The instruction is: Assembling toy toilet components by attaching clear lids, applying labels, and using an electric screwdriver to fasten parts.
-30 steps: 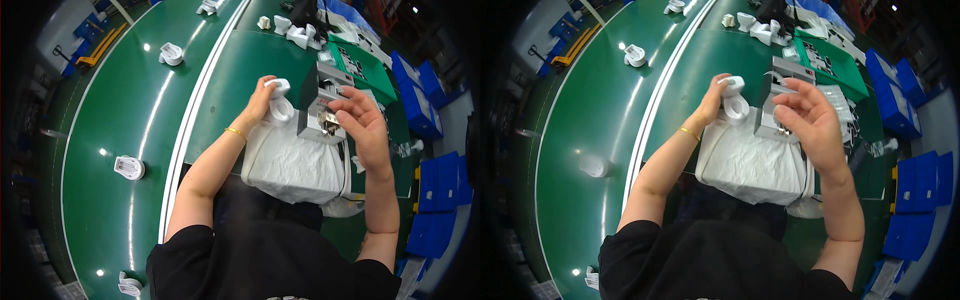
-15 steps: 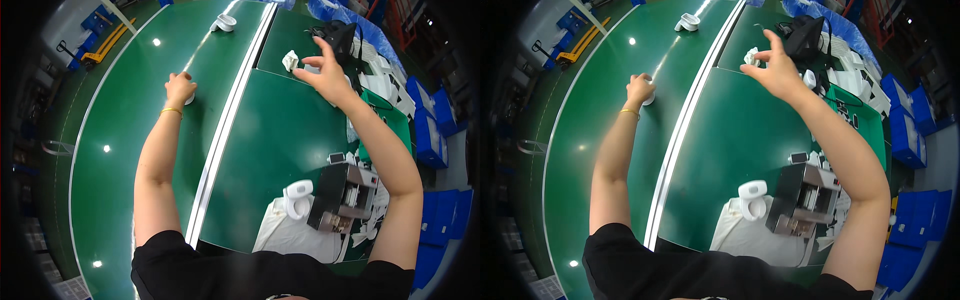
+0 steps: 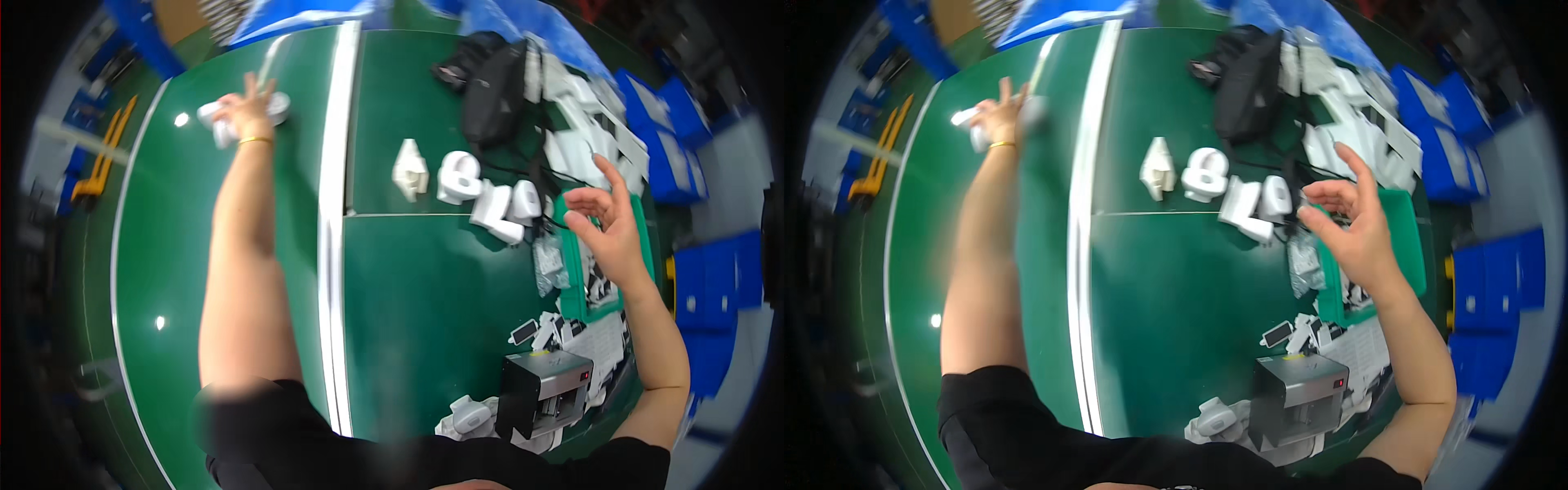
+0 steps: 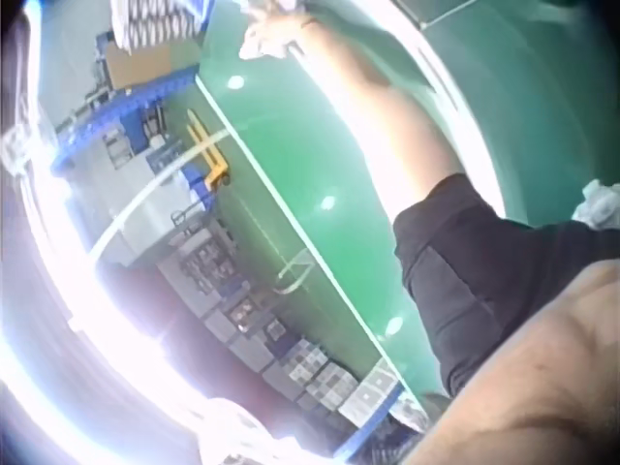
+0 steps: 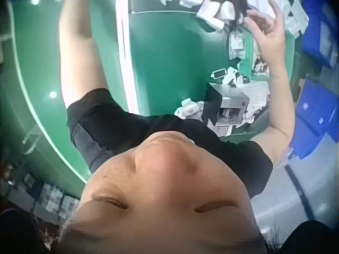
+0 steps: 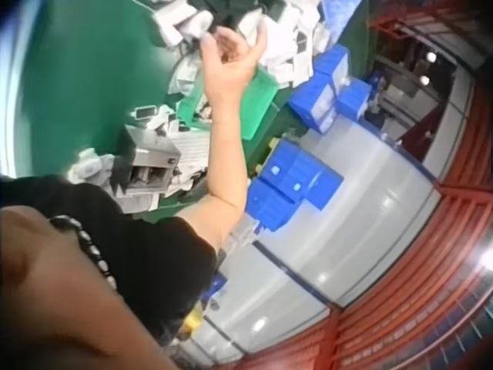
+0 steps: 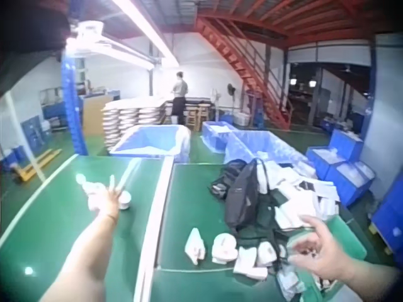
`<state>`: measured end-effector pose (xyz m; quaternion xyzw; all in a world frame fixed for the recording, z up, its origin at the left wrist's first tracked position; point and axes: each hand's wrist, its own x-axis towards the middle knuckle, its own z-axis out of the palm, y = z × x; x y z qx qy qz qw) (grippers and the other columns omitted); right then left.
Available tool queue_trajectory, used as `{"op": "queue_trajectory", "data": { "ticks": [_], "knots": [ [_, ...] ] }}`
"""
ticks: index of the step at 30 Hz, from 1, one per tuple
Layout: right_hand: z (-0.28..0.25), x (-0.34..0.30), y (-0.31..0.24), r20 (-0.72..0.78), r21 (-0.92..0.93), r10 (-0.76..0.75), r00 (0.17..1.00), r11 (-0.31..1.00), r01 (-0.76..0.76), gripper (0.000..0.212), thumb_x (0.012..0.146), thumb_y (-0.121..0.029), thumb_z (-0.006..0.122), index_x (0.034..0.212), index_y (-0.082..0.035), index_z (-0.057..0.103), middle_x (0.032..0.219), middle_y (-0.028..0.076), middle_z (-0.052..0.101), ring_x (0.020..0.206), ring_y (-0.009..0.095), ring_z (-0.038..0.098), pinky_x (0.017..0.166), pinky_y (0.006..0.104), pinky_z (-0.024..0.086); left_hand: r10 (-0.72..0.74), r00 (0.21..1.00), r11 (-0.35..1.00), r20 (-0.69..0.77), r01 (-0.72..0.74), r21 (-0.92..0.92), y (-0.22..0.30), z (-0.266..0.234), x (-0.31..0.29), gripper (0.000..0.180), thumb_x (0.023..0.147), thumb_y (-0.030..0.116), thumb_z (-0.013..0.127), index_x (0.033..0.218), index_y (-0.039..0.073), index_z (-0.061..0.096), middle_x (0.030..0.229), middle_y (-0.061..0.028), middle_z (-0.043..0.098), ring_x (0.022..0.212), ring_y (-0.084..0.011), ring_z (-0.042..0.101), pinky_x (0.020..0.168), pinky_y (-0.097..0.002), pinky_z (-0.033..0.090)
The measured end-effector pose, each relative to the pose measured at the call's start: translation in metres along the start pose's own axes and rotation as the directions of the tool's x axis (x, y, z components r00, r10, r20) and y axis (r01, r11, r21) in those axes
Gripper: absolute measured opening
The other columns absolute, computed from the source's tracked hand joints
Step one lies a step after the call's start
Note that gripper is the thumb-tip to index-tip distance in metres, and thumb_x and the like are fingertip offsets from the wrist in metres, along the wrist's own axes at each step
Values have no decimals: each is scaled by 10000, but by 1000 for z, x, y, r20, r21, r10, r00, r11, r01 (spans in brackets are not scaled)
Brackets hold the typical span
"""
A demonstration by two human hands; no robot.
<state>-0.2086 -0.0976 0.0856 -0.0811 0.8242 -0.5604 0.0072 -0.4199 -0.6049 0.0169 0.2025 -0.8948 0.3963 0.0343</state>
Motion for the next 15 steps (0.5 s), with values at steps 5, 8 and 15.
{"op": "queue_trajectory", "data": {
  "ticks": [5, 8, 15],
  "knots": [
    [-39, -8, 32, -233, 38, 126, 964, 992, -121, 687, 875, -36, 648, 1456, -44, 280, 1032, 95, 649, 938, 127, 606, 865, 262, 465, -9, 981, 974, 192, 52, -218, 19, 47, 43, 699, 918, 175, 509, 1452, 512, 212, 1593, 65, 80, 1150, -509, 498, 751, -757, 443],
    [-69, -21, 56, -354, 33, 205, 913, 978, -207, 665, 892, -131, 660, 1442, -29, 300, 1038, 110, 652, 927, 154, 623, 865, 283, 482, 96, 986, 973, 134, -65, -221, 52, 85, 79, 606, 934, 171, 462, 1436, 467, 299, 1576, 56, 136, 1139, -522, 499, 709, -751, 454],
    [-121, -35, 95, -510, 0, 266, 818, 951, -310, 679, 889, -183, 680, 1437, -33, 308, 1022, 92, 656, 904, 147, 625, 810, 267, 479, 118, 992, 963, -33, -123, -242, 73, 98, 64, 341, 881, 166, 487, 1185, 124, 636, 1514, 38, 320, 1128, -392, 563, 626, -711, 492]
  ]
}}
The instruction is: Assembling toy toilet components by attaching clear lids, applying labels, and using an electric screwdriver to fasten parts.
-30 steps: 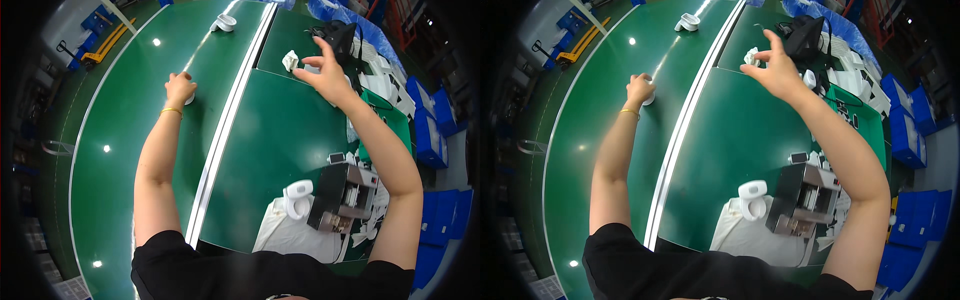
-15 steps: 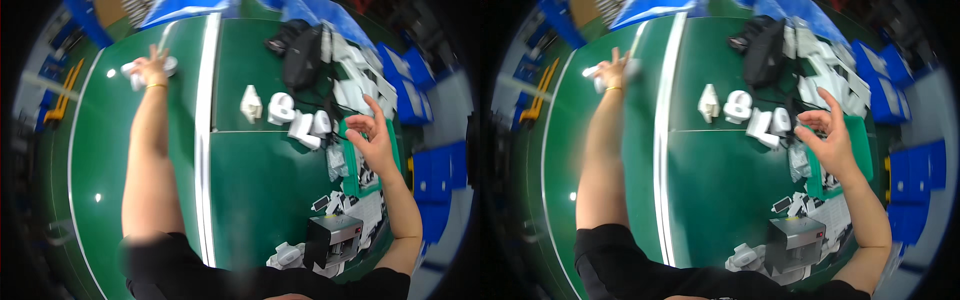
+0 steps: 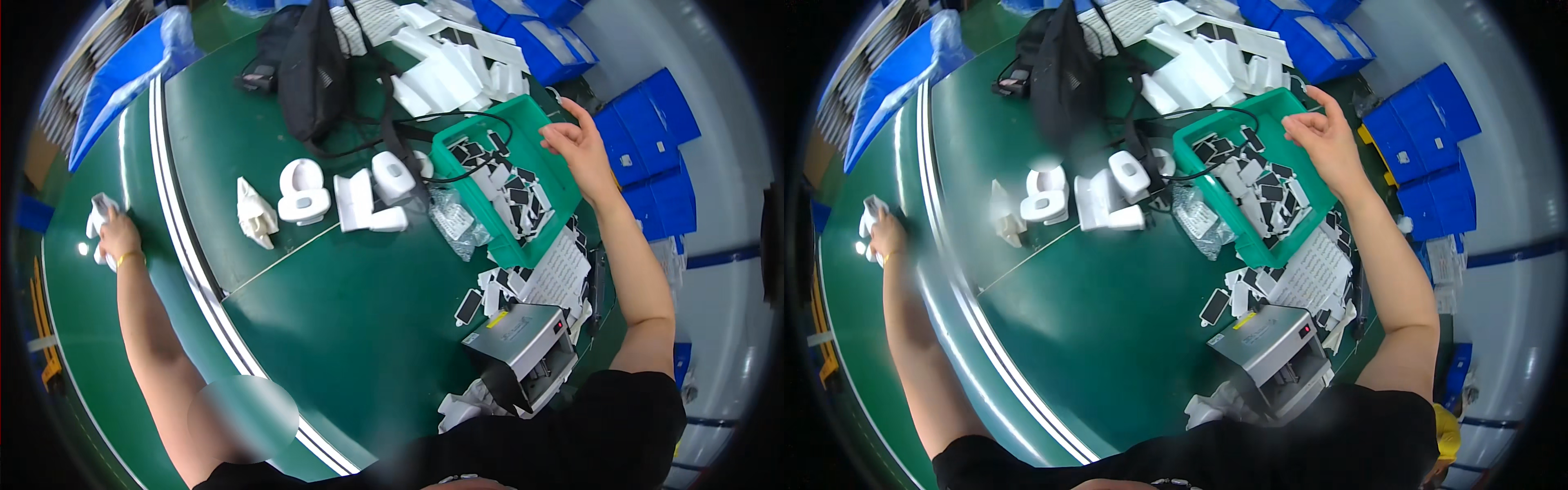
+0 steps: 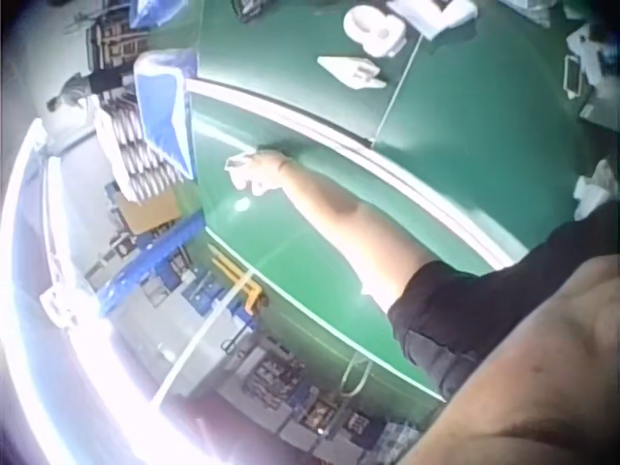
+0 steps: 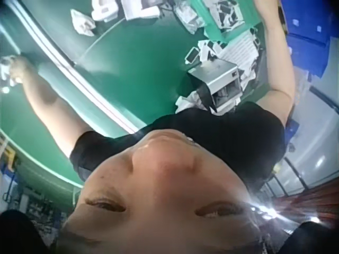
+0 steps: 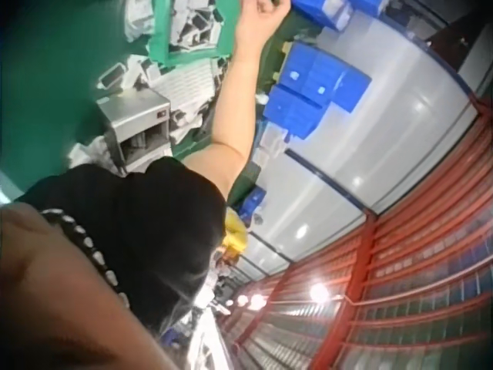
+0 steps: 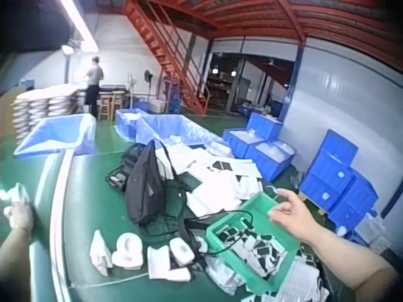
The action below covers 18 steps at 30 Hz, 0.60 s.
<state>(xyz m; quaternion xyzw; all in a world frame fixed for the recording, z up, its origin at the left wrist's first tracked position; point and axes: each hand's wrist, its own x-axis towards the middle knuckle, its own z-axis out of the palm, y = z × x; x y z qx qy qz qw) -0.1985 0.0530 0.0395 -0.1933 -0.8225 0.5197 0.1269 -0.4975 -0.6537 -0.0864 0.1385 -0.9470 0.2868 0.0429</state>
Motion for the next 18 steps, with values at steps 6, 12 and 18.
{"op": "queue_trajectory", "data": {
  "ticks": [6, 12, 18],
  "knots": [
    [-35, 7, 35, -106, 71, 88, 991, 994, -81, 641, 885, -164, 682, 1409, -30, 338, 1000, 97, 660, 856, 129, 621, 758, 250, 478, 134, 987, 987, -94, -141, -80, -38, 20, -42, 358, 852, 184, 530, 1192, 117, 618, 1462, -23, 409, 1123, -294, 574, 776, -516, 548],
    [-63, -5, 51, -78, 167, 82, 994, 984, -68, 611, 894, -135, 664, 1400, -14, 342, 999, 109, 662, 845, 131, 621, 746, 244, 481, 260, 945, 934, -197, -299, -197, -30, -106, -158, 505, 864, 205, 535, 1365, 212, 471, 1422, -30, 460, 1189, -290, 525, 930, -403, 495],
    [-67, -36, 30, 62, 252, 34, 998, 967, -49, 519, 919, -142, 624, 1369, -14, 398, 1014, 121, 657, 863, 142, 620, 775, 258, 482, 507, 722, 595, -470, -688, -416, 2, -237, -351, 528, 626, -83, 550, 1149, -10, 570, 1269, -163, 568, 1054, -356, 598, 857, -418, 522]
  ]
}}
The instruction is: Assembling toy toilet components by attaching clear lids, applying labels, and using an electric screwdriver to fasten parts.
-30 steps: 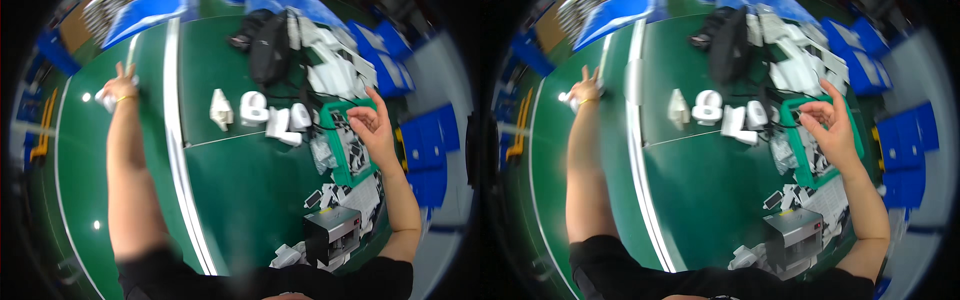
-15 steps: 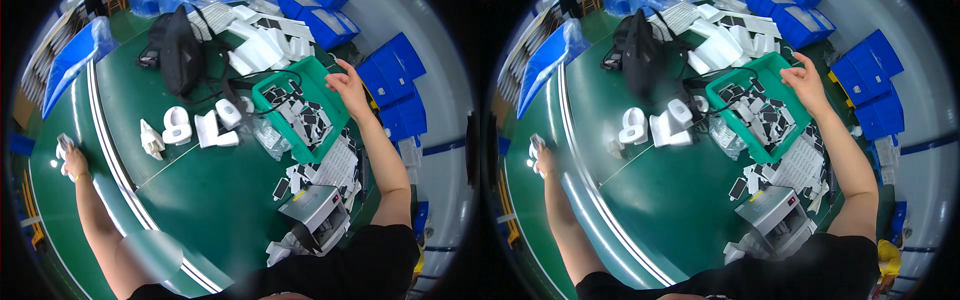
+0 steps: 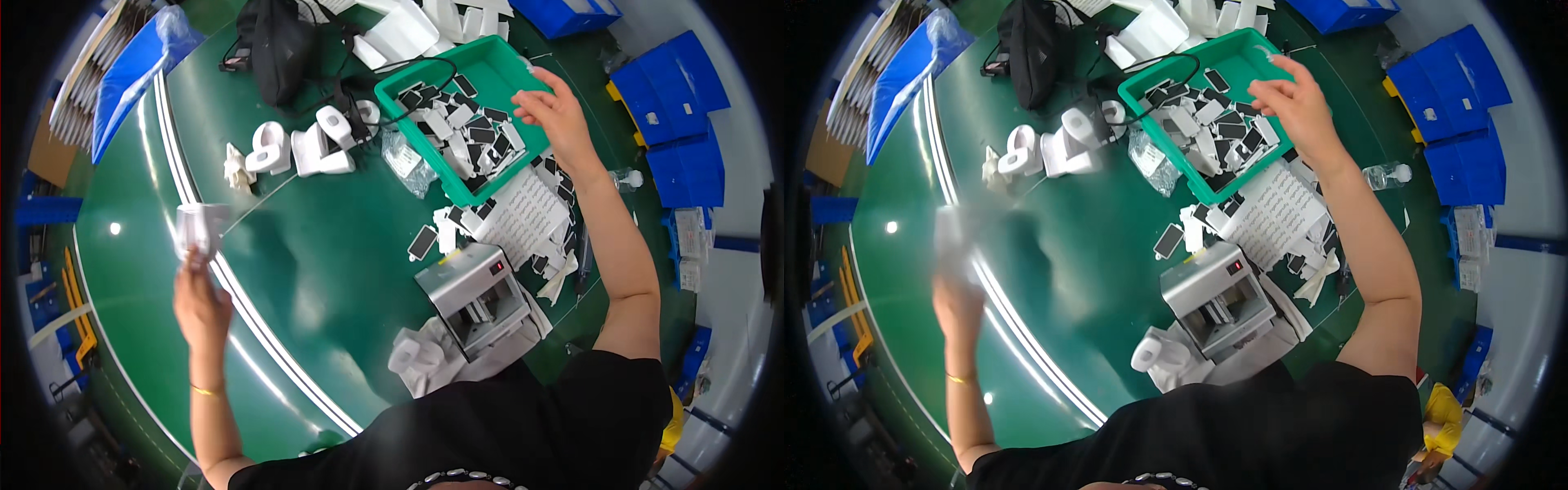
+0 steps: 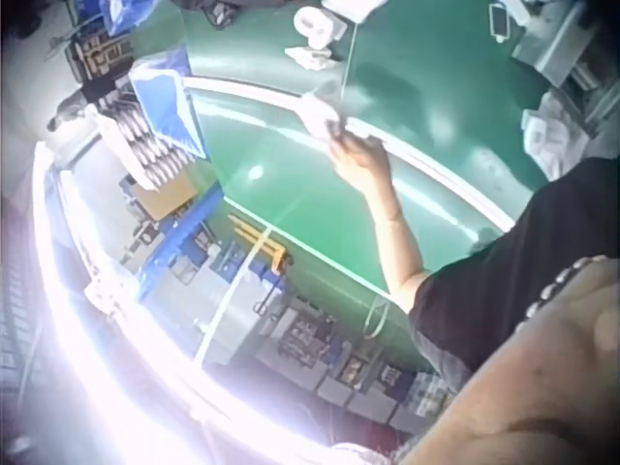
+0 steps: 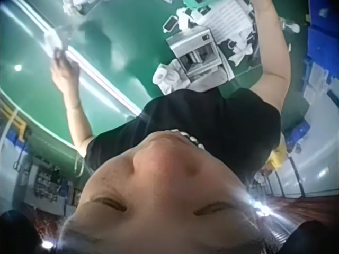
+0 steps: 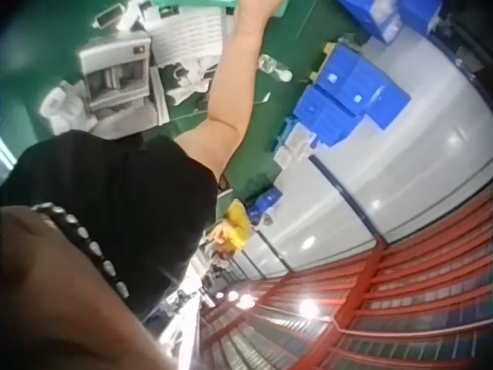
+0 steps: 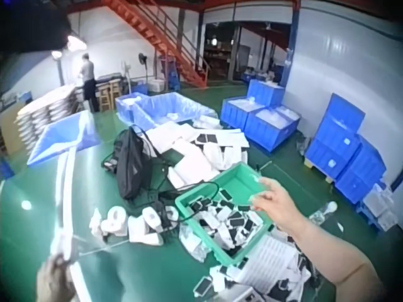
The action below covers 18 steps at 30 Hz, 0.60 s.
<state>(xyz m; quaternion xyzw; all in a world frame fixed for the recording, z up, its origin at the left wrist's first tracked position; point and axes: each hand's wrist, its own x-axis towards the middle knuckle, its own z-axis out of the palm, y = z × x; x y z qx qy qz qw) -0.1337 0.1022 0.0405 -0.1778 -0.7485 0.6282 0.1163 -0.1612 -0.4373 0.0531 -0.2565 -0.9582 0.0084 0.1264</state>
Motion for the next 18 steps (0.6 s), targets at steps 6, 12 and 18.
{"op": "queue_trajectory", "data": {
  "ticks": [6, 12, 18],
  "knots": [
    [24, -50, -7, 349, 293, 193, 917, 907, -302, 322, 959, -140, 551, 1253, -11, 537, 975, 103, 655, 847, 144, 617, 768, 271, 492, 58, 971, 981, 233, -12, -194, 171, -6, -90, 523, 680, -1, 579, 1203, 12, 579, 1323, -63, 511, 1108, -271, 548, 784, -409, 458],
    [36, -87, -22, 595, 279, 226, 772, 842, -462, 268, 975, -167, 518, 1167, 2, 599, 900, 68, 651, 807, 126, 588, 761, 271, 483, 73, 931, 987, 358, -15, -162, 235, 14, -130, 460, 730, 99, 641, 1183, 45, 588, 1397, -52, 415, 1215, -304, 436, 903, -456, 411],
    [52, -114, -32, 708, 214, 132, 694, 897, -388, 271, 982, -177, 505, 1147, 11, 608, 853, 66, 647, 777, 117, 567, 721, 271, 466, 183, 900, 935, 396, -35, -353, 226, -16, -125, 470, 699, 86, 704, 1160, 102, 611, 1390, -78, 433, 1270, -339, 403, 1009, -503, 350]
  ]
}}
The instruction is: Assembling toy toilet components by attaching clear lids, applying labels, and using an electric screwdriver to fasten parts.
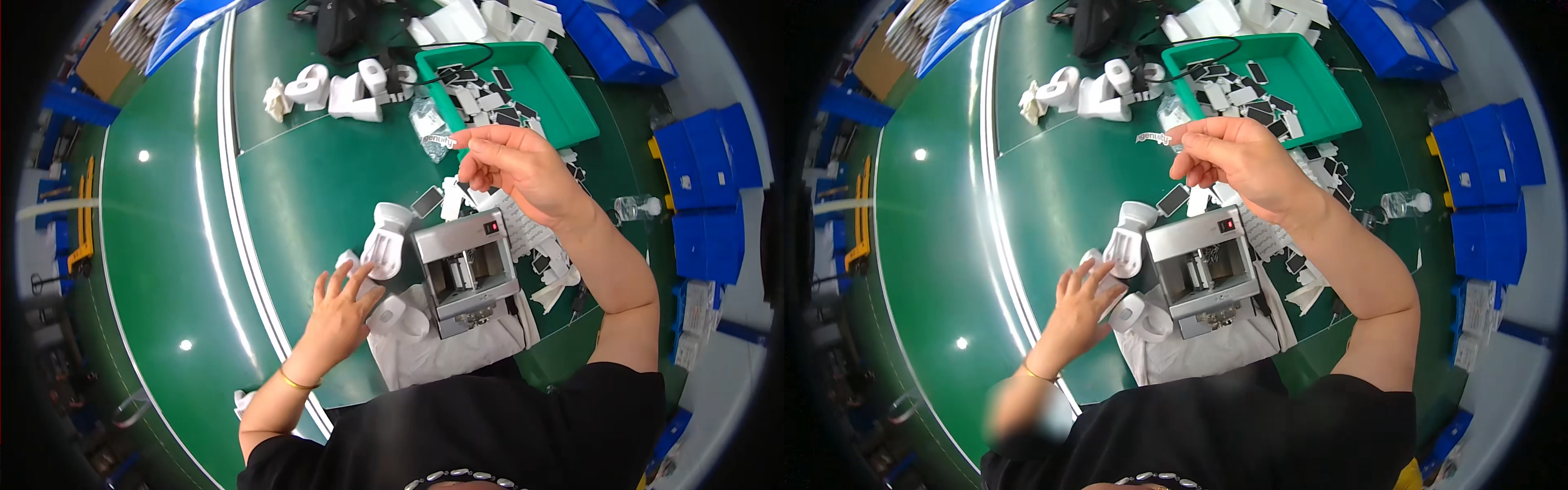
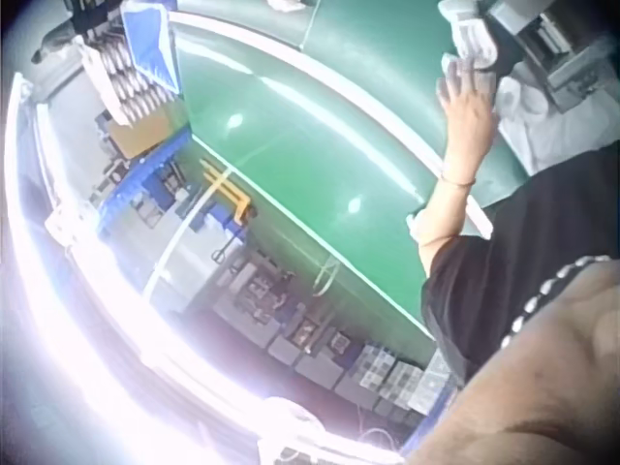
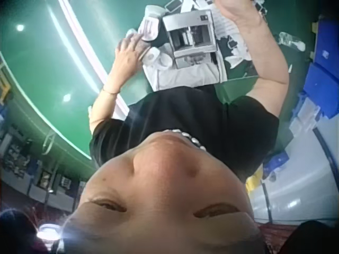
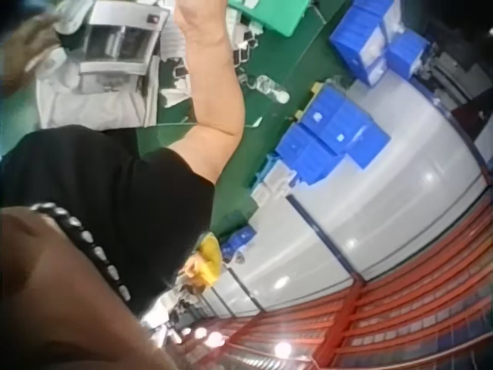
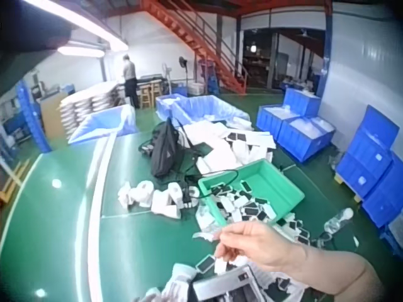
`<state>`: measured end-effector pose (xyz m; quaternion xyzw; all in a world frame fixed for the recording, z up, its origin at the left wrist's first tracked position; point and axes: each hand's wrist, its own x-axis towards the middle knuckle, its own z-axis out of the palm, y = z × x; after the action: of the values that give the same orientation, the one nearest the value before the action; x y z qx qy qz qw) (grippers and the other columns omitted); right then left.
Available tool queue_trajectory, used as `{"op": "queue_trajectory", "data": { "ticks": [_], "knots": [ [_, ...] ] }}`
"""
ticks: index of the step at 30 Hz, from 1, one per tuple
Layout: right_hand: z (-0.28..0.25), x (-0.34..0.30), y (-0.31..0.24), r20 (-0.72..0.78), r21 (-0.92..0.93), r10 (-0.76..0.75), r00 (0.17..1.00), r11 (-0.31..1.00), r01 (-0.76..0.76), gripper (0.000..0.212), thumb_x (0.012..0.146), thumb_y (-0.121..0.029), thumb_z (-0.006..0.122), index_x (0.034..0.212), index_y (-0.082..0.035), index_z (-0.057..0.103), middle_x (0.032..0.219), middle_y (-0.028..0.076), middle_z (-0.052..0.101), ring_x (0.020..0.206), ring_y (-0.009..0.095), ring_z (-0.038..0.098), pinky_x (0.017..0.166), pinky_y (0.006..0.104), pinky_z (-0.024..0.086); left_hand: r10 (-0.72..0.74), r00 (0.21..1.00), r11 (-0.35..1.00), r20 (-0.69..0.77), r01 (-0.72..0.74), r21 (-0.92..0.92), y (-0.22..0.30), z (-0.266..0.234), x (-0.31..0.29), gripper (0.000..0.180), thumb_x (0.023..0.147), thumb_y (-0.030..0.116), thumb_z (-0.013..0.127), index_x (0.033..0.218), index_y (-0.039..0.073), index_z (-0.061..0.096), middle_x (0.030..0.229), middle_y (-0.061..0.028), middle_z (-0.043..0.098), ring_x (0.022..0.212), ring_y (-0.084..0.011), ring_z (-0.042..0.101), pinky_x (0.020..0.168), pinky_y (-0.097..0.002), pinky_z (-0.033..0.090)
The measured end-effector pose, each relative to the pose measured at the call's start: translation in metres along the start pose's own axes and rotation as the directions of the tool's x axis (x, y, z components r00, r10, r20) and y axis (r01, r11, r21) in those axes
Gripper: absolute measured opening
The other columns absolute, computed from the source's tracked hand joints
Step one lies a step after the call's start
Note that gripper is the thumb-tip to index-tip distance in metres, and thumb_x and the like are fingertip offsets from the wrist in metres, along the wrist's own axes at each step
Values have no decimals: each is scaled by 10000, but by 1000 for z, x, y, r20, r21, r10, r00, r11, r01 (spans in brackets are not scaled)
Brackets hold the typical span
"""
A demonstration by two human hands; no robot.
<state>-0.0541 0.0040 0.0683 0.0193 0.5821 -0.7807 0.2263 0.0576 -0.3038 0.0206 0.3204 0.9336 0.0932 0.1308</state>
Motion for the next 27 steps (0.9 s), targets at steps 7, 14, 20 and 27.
{"op": "queue_trajectory", "data": {
  "ticks": [7, 14, 20, 27],
  "knots": [
    [52, -19, 11, 147, -132, -28, 989, 990, 47, 272, 978, -152, 489, 1151, 15, 618, 745, 41, 632, 662, 87, 545, 621, 222, 422, 25, 969, 930, -247, -113, -350, 6, -42, 2, 327, 712, 23, 702, 1029, 93, 663, 1090, -60, 653, 963, -275, 607, 829, -372, 489],
    [86, -51, 33, 227, -178, -97, 969, 974, 139, 249, 963, -139, 512, 1113, 19, 633, 685, 14, 601, 624, 69, 545, 567, 205, 411, -115, 376, 976, -919, -131, -176, 36, -21, 22, 255, 722, 17, 760, 960, 87, 699, 852, -31, 651, 649, -182, 538, 571, -289, 432],
    [98, -94, 55, 250, -265, -155, 956, 938, 222, 213, 949, -136, 555, 1067, 17, 644, 689, -13, 582, 613, 48, 525, 564, 195, 418, -198, 406, 906, -892, -271, -324, 60, 5, -3, 237, 797, 17, 712, 1028, 68, 705, 871, -47, 679, 712, -178, 575, 627, -281, 467],
    [102, -166, 82, 277, -285, -241, 930, 904, 319, 220, 944, -148, 579, 1069, 19, 650, 691, -18, 578, 614, 39, 516, 569, 192, 419, -388, 610, 427, -691, -545, -721, 123, 25, -53, 195, 902, 0, 614, 1090, -14, 666, 950, -41, 697, 864, -70, 605, 756, -225, 481]
  ]
}}
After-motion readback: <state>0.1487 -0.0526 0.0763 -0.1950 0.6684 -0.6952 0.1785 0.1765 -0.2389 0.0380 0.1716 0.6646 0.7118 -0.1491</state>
